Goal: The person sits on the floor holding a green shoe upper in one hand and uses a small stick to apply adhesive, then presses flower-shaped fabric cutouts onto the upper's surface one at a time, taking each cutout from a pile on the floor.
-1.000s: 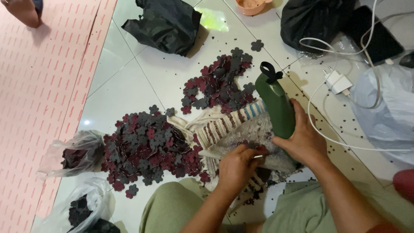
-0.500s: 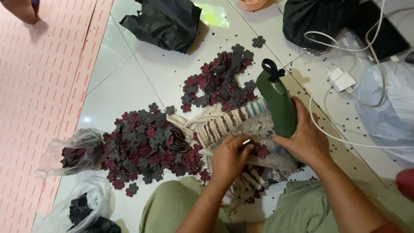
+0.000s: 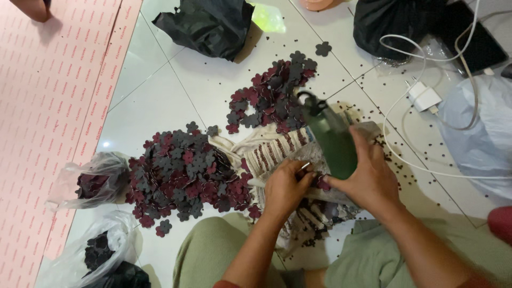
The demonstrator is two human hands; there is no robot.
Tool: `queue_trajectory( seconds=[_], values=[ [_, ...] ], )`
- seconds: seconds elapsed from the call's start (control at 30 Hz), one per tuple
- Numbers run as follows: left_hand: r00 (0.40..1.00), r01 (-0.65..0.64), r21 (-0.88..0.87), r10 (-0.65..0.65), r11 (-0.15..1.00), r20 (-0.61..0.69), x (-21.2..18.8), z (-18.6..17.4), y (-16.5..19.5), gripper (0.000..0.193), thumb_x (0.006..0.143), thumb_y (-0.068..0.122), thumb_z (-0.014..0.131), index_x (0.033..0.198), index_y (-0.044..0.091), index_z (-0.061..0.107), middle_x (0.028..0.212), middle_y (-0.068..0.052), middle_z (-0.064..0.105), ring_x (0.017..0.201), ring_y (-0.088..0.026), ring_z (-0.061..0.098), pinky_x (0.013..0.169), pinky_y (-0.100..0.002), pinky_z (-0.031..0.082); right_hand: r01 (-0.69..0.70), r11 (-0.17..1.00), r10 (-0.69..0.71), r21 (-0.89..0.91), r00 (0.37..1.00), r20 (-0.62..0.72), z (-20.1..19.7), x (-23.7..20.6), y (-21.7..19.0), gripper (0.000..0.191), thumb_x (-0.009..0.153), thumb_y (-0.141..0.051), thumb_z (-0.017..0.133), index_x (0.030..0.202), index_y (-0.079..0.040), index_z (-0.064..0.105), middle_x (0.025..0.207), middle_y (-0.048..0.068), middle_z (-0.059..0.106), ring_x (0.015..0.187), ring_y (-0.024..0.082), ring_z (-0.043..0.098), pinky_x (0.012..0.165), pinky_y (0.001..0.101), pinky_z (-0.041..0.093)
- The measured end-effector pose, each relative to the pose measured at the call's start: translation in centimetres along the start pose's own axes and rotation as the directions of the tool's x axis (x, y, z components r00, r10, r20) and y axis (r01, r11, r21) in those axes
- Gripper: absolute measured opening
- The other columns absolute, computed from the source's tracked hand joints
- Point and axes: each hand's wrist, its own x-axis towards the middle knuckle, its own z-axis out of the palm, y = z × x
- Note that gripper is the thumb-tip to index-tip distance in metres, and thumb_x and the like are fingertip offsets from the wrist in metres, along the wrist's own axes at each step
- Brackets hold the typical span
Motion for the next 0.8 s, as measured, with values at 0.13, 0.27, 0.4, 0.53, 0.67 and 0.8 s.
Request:
queue_trajectory(
  seconds=[0.13, 0.27, 0.4, 0.53, 0.67, 0.8],
  values=[
    [0.996, -0.068, -0.022, 0.067, 0.997, -0.057, 0.1, -0.2, -0.8, 0.026, 0.085, 0.029, 0.079, 0.103, 0.011, 0.077, 0.096, -0.012, 0.071, 0.088, -0.032, 0.070, 0.075, -0.041, 0.053, 0.009, 0.994, -0.005, -0.106, 0.999, 0.043, 0.2, -0.1, -0.4, 0.131, 0.053, -0.052, 0.094, 0.160, -0.035, 0.020, 0.136, 0.020, 0.048, 0.119, 0.040, 0.059, 0.088, 0.0504, 0.055],
    [0.987, 0.146, -0.357, -0.161, 0.922, -0.012, -0.1, -2.2, -2.3, 0.021, 0.086, 0.028, 0.076, 0.100, 0.012, 0.077, 0.090, -0.011, 0.077, 0.079, -0.023, 0.073, 0.070, -0.033, 0.056, 0.009, 0.992, 0.000, -0.122, 0.997, 0.078, 0.0, 0.2, -0.5, 0.132, 0.054, -0.051, 0.095, 0.161, -0.035, 0.018, 0.137, 0.020, 0.046, 0.118, 0.040, 0.059, 0.088, 0.0504, 0.055],
    [0.964, 0.184, -0.223, -0.220, 0.957, -0.151, -0.5, -3.8, -3.3, 0.022, 0.085, 0.029, 0.078, 0.101, 0.014, 0.080, 0.088, -0.009, 0.078, 0.073, -0.022, 0.071, 0.065, -0.032, 0.053, -0.012, 0.996, 0.020, -0.089, 0.995, 0.095, -0.2, 0.1, -0.5, 0.127, 0.057, -0.048, 0.092, 0.161, -0.036, 0.020, 0.135, 0.018, 0.048, 0.115, 0.039, 0.062, 0.089, 0.0505, 0.055],
    [0.965, 0.097, 0.034, -0.085, 0.995, -0.249, -1.0, -3.6, -3.4, 0.024, 0.083, 0.028, 0.081, 0.102, 0.014, 0.081, 0.091, -0.010, 0.076, 0.078, -0.026, 0.072, 0.070, -0.036, 0.054, 0.005, 0.990, 0.008, -0.139, 0.996, 0.088, -0.4, 0.1, -0.6, 0.129, 0.056, -0.049, 0.092, 0.162, -0.036, 0.019, 0.130, 0.018, 0.049, 0.115, 0.039, 0.061, 0.090, 0.0507, 0.055],
    [0.942, -0.077, 0.072, 0.097, 0.994, -0.321, -2.2, -3.2, -3.4, 0.017, 0.086, 0.022, 0.079, 0.100, 0.012, 0.079, 0.096, -0.008, 0.077, 0.087, -0.028, 0.074, 0.076, -0.037, 0.057, 0.027, 0.991, -0.015, -0.135, 0.996, 0.083, -0.6, 0.2, -0.6, 0.128, 0.056, -0.050, 0.092, 0.162, -0.035, 0.021, 0.127, 0.018, 0.050, 0.113, 0.039, 0.062, 0.088, 0.0505, 0.055],
    [0.896, -0.129, 0.009, 0.120, 0.992, -0.427, -2.4, -2.7, -3.1, 0.015, 0.084, 0.016, 0.078, 0.099, 0.016, 0.080, 0.096, -0.005, 0.078, 0.085, -0.024, 0.075, 0.077, -0.034, 0.058, -0.053, 0.986, 0.082, -0.159, 0.981, 0.178, -0.8, 0.4, -0.6, 0.129, 0.059, -0.050, 0.090, 0.164, -0.038, 0.017, 0.128, 0.016, 0.051, 0.112, 0.036, 0.065, 0.087, 0.0482, 0.058]
  ],
)
